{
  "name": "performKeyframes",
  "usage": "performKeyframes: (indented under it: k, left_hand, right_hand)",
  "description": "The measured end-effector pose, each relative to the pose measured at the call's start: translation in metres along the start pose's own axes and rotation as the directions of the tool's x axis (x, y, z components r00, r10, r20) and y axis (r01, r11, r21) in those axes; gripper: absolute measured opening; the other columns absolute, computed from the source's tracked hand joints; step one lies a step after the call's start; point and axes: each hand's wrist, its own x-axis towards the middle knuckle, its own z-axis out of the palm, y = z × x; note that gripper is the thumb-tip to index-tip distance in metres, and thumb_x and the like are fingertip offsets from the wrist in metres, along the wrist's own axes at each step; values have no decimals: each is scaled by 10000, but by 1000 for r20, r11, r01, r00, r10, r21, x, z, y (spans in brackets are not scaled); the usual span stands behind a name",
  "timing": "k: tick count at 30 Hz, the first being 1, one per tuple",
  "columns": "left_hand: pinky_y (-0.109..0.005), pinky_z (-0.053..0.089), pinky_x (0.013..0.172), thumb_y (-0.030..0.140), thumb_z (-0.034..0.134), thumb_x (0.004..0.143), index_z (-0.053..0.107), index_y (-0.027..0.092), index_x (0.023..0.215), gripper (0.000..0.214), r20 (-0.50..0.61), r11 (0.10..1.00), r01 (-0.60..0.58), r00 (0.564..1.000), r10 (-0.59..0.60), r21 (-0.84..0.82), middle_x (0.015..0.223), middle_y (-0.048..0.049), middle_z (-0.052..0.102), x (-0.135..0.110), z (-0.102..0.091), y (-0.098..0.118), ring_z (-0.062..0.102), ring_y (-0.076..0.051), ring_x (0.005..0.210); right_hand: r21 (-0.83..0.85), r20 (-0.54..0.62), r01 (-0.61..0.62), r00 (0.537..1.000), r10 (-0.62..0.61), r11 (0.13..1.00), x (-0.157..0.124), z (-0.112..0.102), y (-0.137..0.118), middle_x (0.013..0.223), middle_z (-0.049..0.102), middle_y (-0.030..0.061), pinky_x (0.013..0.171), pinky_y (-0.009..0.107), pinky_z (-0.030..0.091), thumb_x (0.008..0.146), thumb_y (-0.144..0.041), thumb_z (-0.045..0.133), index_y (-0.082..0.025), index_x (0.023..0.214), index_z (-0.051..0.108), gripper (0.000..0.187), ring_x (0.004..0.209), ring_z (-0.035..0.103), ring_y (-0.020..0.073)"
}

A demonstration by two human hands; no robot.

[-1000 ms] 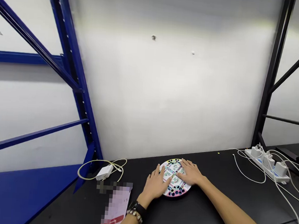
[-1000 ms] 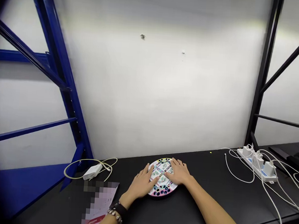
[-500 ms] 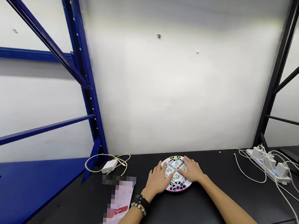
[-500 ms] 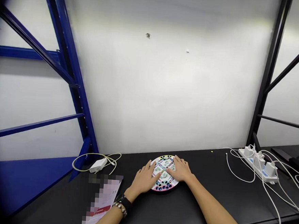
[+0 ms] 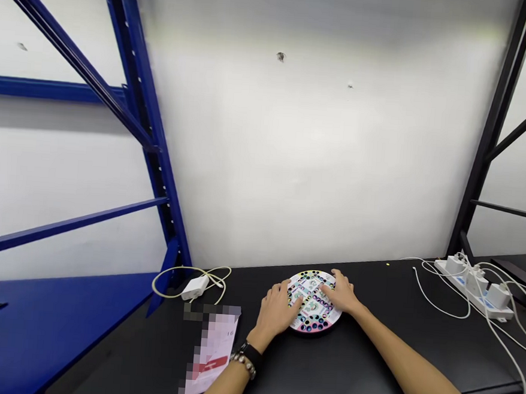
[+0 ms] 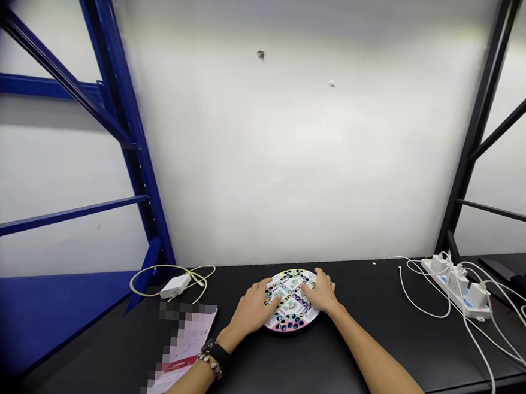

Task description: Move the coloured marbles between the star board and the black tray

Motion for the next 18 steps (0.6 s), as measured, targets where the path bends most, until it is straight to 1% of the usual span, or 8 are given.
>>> performKeyframes:
  k: [3, 5, 8, 11, 13, 15, 17, 18]
  left_hand:
    - [-418, 399, 955, 445, 465, 868, 432, 182, 1347, 547, -13, 997, 9, 1000, -10, -70, 1307, -147, 538, 1, 1, -1, 513, -307, 1190]
    - [-414, 408, 955, 422, 473, 866, 441, 182, 1327, 520, -62, 993, -1, 998, -7, -119, 1300, -141, 539, 2, 0, -2, 516, -300, 1181]
    - [-431, 419, 969, 386, 498, 848, 470, 172, 1280, 483, -199, 982, -35, 980, -2, -183, 1273, -135, 550, 3, -3, -1, 518, -302, 1166]
    - [-442, 431, 987, 374, 502, 845, 502, 167, 1211, 421, -375, 944, -158, 926, 40, -291, 1210, -121, 580, 3, -9, 1, 538, -285, 1139]
    - [-426, 464, 958, 381, 502, 849, 523, 171, 1155, 372, -454, 887, -250, 890, 52, -389, 1152, -109, 609, 2, -14, 2, 574, -263, 1085]
    - [-401, 511, 880, 389, 494, 857, 541, 177, 1102, 328, -489, 821, -297, 872, 26, -487, 1098, -98, 634, 1, -18, 2, 614, -241, 994]
    - [-379, 532, 813, 396, 468, 874, 550, 179, 1075, 307, -516, 767, -326, 856, -8, -553, 1057, -89, 649, 1, -22, 2, 636, -219, 905]
    - [-370, 535, 795, 398, 449, 886, 551, 178, 1072, 306, -534, 749, -339, 845, -24, -570, 1046, -86, 651, 1, -24, 1, 640, -210, 876]
  right_hand:
    - [33, -21, -1, 1000, 2, 999, 0, 1, 0, 1435, 444, 145, 1062, 450, 258, 831, -511, 513, -178, 1387, 372, 663, 1316, 379, 297]
    - [48, -44, 2, 999, 0, 999, -1, 0, -1, 1420, 457, 140, 1055, 456, 278, 832, -494, 517, -189, 1360, 398, 621, 1310, 389, 296]
    - [97, -112, 27, 994, -17, 995, -1, -3, -4, 1373, 502, 123, 1049, 445, 314, 821, -463, 543, -208, 1300, 458, 549, 1285, 427, 287]
    - [284, -208, 90, 978, -31, 955, 1, -10, -5, 1253, 586, 114, 1001, 397, 396, 776, -417, 607, -197, 1232, 514, 515, 1180, 529, 261]
    - [487, -183, 121, 982, -35, 865, 1, -17, -6, 1115, 652, 107, 913, 371, 465, 742, -401, 644, -175, 1154, 566, 477, 1043, 606, 244]
    - [678, -64, 96, 995, -71, 728, 0, -29, -8, 966, 693, 87, 817, 358, 506, 713, -416, 678, -164, 1045, 616, 421, 893, 648, 229]
    - [806, 26, 47, 993, -115, 589, -2, -44, -10, 867, 704, 66, 748, 341, 519, 677, -435, 720, -163, 959, 641, 399, 790, 656, 213]
    - [848, 22, 42, 993, -115, 528, -3, -53, -11, 841, 703, 58, 723, 330, 520, 659, -442, 739, -166, 938, 644, 404, 758, 655, 204]
